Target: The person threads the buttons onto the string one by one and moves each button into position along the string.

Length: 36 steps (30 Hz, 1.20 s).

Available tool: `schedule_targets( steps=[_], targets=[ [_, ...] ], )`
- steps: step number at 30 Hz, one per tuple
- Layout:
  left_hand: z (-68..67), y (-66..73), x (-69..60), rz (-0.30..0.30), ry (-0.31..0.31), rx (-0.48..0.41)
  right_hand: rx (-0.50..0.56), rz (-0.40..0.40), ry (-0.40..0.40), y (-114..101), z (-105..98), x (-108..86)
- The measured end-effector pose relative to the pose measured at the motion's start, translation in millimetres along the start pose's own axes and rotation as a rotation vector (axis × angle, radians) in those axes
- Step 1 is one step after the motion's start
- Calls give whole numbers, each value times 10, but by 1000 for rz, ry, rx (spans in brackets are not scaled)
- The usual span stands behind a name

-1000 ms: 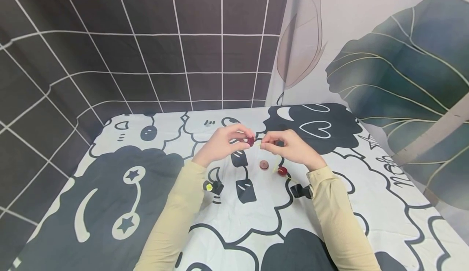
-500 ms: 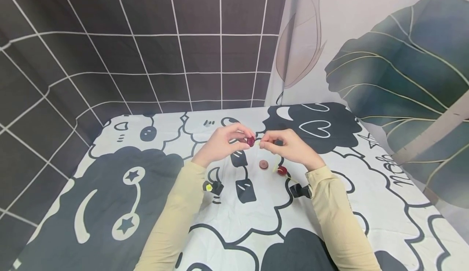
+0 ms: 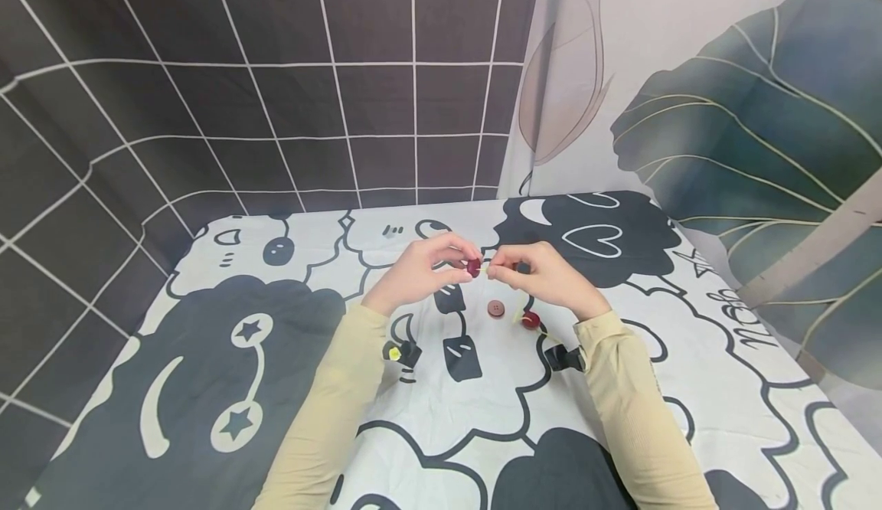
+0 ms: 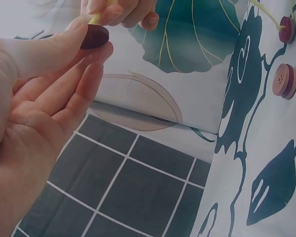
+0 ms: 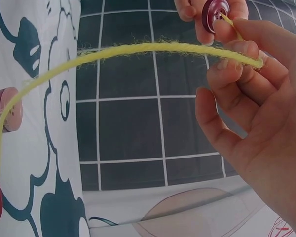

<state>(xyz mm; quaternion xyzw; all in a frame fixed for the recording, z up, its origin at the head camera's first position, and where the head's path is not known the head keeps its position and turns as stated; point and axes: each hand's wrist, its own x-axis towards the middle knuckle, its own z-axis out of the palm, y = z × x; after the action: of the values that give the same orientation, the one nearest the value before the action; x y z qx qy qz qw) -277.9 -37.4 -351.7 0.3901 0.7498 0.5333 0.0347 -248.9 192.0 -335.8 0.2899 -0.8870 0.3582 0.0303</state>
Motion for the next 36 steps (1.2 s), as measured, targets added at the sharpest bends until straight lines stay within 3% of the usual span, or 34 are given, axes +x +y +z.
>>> schedule_targets(
  steps=[11,21,27,31,36],
  targets=[
    [-3,-12,2,27,-3,31,-8,0,-19,8,1,-7],
    [36,24,2,-7,-32,72,17,-28,-51,9,26,2],
    [94,-4,10,39,-52,77,12,-50,-59,29,37,2],
    [107,-9,17,34,-38,68,20,-49,-63,23,27,1],
    [121,-6,24,30,6,74,56,22,-74,7,21,5]
  ],
)
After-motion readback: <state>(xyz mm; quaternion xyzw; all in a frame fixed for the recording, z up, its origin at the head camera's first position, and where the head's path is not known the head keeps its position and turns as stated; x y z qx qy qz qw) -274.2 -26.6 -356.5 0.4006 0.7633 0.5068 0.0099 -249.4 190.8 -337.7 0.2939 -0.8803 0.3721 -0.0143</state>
